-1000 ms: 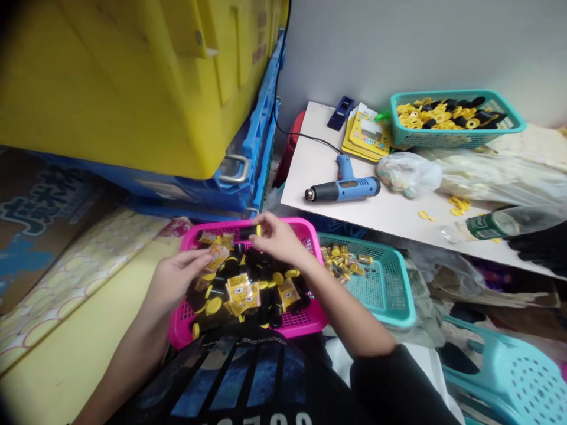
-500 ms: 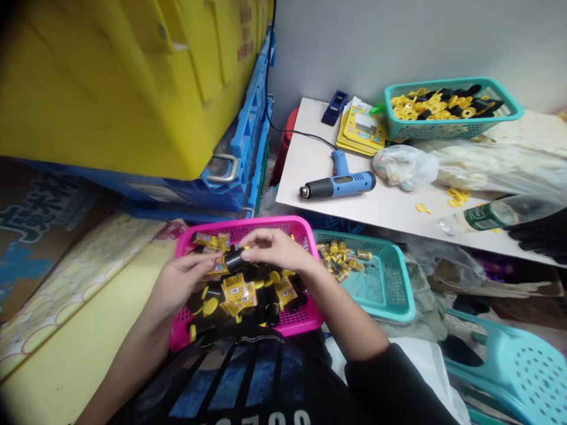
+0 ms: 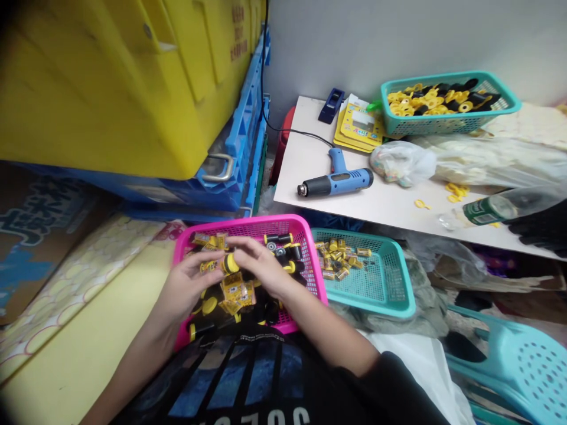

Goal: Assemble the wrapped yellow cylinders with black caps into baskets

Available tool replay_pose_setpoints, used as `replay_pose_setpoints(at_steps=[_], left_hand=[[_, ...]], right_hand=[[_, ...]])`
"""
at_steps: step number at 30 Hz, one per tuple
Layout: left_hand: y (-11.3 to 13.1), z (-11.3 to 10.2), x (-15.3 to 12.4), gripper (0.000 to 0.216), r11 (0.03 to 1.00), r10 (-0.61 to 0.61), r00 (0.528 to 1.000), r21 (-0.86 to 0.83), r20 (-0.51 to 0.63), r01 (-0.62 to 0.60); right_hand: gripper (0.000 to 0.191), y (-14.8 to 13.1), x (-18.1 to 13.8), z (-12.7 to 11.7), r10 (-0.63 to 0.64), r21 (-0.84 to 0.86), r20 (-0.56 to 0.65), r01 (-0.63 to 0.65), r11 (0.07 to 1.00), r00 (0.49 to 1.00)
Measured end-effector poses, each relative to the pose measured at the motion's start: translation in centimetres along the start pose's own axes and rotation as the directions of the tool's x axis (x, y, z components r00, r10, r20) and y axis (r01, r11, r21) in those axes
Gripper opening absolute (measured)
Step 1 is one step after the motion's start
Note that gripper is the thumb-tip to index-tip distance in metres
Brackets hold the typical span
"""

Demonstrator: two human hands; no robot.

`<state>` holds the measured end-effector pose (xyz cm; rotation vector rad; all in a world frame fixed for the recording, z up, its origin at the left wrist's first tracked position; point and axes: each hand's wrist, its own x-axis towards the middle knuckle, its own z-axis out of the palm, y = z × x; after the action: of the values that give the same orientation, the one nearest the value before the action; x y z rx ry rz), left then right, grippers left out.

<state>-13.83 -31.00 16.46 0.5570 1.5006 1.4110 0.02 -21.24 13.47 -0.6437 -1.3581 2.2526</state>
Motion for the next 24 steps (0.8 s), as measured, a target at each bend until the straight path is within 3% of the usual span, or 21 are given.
replay_pose_setpoints(at_steps=[2, 4, 11, 15, 17, 19, 21, 23, 24], left_hand=[[-0.1, 0.2, -0.1, 0.035, 0.999, 0.010, 1.000, -0.035, 0.011, -0.010], [-0.1, 0.4, -0.1, 0.031, 0.998, 0.017, 1.000, -0.053, 0.021, -0.016], [-1.0, 0.5, -0.1, 0.028, 0.999, 0.032, 0.999, -0.027, 0.037, -0.031], [-0.9, 0.8, -0.3, 0.028, 0.992, 0.076, 0.996, 0.100, 0.046, -0.081], [-0.2, 0.5, -0.2, 0.030, 0.966, 0.147, 0.989, 0.214, 0.010, -0.145], [0.5, -0.4, 0.4, 0.031, 0.896, 0.262, 0.961, 0.391, -0.083, -0.210], [0.9, -1.9, 1.5, 0.031, 0.772, 0.368, 0.918, 0.598, -0.149, -0.213], [0.7, -3.7, 2.9, 0.031, 0.624, 0.407, 0.907, 0.759, -0.111, -0.187], [0.4, -4.4, 3.6, 0.032, 0.554, 0.401, 0.914, 0.810, -0.060, -0.190]], right_hand=[[0.060, 0.6, -0.1, 0.4, 0.121, 0.188, 0.105, -0.139, 0.972, 0.987], [0.063, 1.0, -0.1, 0.7, 0.165, 0.290, 0.154, -0.204, 0.935, 0.974], [0.057, 1.7, -0.1, 0.6, 0.158, 0.346, 0.088, -0.179, 0.921, 0.984], [0.054, 2.2, -0.5, 0.2, 0.127, 0.231, 0.061, -0.138, 0.963, 0.990], [0.056, 1.5, -0.6, -0.6, 0.039, 0.115, 0.016, -0.041, 0.993, 0.999], [0.057, 0.2, -0.5, -1.9, -0.110, -0.100, -0.113, 0.099, 0.990, 0.987], [0.049, -1.2, 0.1, -3.6, -0.250, -0.491, -0.242, 0.104, 0.865, 0.937], [0.036, -2.2, 1.0, -5.0, -0.265, -0.844, -0.234, -0.060, 0.533, 0.935], [0.029, -2.4, 1.6, -5.5, -0.216, -0.927, -0.201, -0.115, 0.356, 0.955]])
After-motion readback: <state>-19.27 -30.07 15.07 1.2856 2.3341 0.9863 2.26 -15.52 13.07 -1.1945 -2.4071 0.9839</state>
